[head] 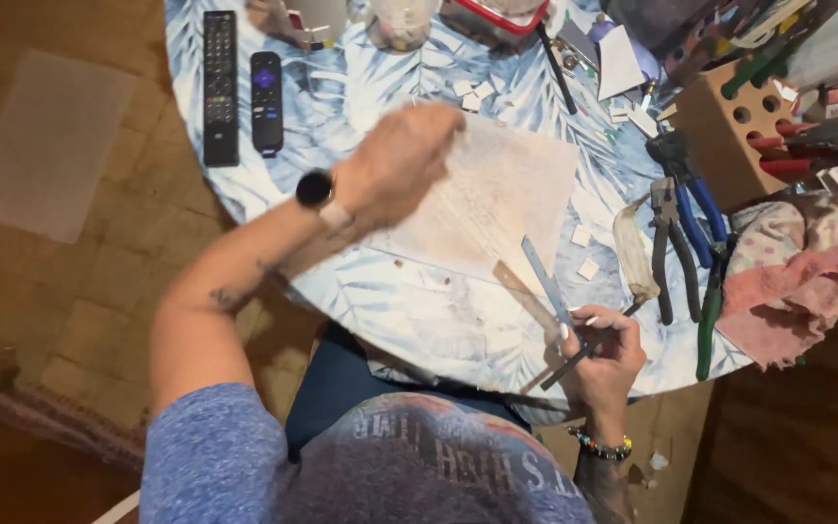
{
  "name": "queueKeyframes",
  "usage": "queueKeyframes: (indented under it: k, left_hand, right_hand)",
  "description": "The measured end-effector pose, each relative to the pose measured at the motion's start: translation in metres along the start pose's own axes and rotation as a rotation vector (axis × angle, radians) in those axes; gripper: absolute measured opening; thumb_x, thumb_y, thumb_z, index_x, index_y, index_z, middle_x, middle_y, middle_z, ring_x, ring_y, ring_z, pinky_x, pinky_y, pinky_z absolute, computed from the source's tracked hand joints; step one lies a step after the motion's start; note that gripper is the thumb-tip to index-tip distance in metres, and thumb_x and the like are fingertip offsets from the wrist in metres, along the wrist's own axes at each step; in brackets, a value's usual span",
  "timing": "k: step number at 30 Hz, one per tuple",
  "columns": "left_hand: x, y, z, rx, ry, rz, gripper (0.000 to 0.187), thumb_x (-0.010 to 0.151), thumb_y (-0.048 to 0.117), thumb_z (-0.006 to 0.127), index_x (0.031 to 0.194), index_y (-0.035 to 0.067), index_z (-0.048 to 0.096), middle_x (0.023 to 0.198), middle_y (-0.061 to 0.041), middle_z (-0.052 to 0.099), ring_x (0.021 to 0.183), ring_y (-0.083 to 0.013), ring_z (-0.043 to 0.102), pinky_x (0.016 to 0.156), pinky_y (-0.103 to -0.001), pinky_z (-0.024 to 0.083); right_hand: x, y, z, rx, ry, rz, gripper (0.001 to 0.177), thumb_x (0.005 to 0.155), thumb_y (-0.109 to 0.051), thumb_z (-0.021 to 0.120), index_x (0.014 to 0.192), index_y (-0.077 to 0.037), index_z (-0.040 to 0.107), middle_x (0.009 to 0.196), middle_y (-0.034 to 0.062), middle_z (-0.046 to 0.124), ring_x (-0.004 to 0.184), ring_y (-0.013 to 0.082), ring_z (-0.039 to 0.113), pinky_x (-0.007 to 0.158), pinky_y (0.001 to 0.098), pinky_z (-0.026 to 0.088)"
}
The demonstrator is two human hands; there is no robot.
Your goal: Measure and mark a piece of material on a table using a ruler and a pen
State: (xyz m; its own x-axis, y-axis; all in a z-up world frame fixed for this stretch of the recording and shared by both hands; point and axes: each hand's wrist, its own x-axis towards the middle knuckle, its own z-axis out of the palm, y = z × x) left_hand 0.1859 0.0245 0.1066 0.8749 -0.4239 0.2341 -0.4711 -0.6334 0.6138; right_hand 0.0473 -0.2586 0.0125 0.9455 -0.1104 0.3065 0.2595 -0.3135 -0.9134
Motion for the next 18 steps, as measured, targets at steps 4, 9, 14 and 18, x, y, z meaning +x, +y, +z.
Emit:
queueKeyframes:
  k: [4,9,14,18]
  left_hand:
    - [-0.051,0.005,0.031,0.033,-0.033,0.268,0.023,0.071,0.002,0.055,0.094,0.001,0.050,0.078,-0.016,0.056,0.073,-0.0333,0.058,0.063,-0.041,0.048]
    - [-0.112,0.006,0.085,0.218,0.175,0.344,0.010,0.076,0.018,0.054,0.083,0.011,0.052,0.077,-0.006,0.051,0.068,-0.0257,0.057,0.057,-0.034,0.047]
    - [-0.143,-0.003,0.129,0.357,0.382,0.378,0.007,0.083,0.016,0.049,0.078,0.013,0.054,0.078,-0.004,0.052,0.075,-0.0205,0.057,0.058,-0.027,0.046]
    - [-0.150,0.000,0.126,0.306,0.407,0.335,0.009,0.084,0.017,0.049,0.081,0.012,0.056,0.083,-0.004,0.055,0.086,-0.0212,0.056,0.068,-0.030,0.047]
  right_hand:
    - [-0.001,-0.001,0.004,0.004,0.034,-0.040,0.038,0.068,-0.008,0.074,0.082,-0.002,0.040,0.082,0.0157,0.058,0.070,0.0152,0.057,0.063,0.0270,0.046]
    - [0.001,0.010,0.002,-0.014,0.023,-0.096,0.036,0.070,-0.005,0.074,0.081,0.000,0.040,0.082,0.0181,0.058,0.066,0.0181,0.058,0.061,0.0270,0.047]
    - [-0.002,0.013,0.002,0.003,0.012,-0.108,0.036,0.072,-0.006,0.074,0.083,0.001,0.040,0.082,0.0176,0.058,0.066,0.0170,0.058,0.062,0.0258,0.048]
    - [-0.001,0.012,0.003,0.035,0.016,-0.102,0.036,0.071,-0.004,0.073,0.084,0.002,0.040,0.083,0.0189,0.057,0.066,0.0178,0.058,0.061,0.0265,0.049]
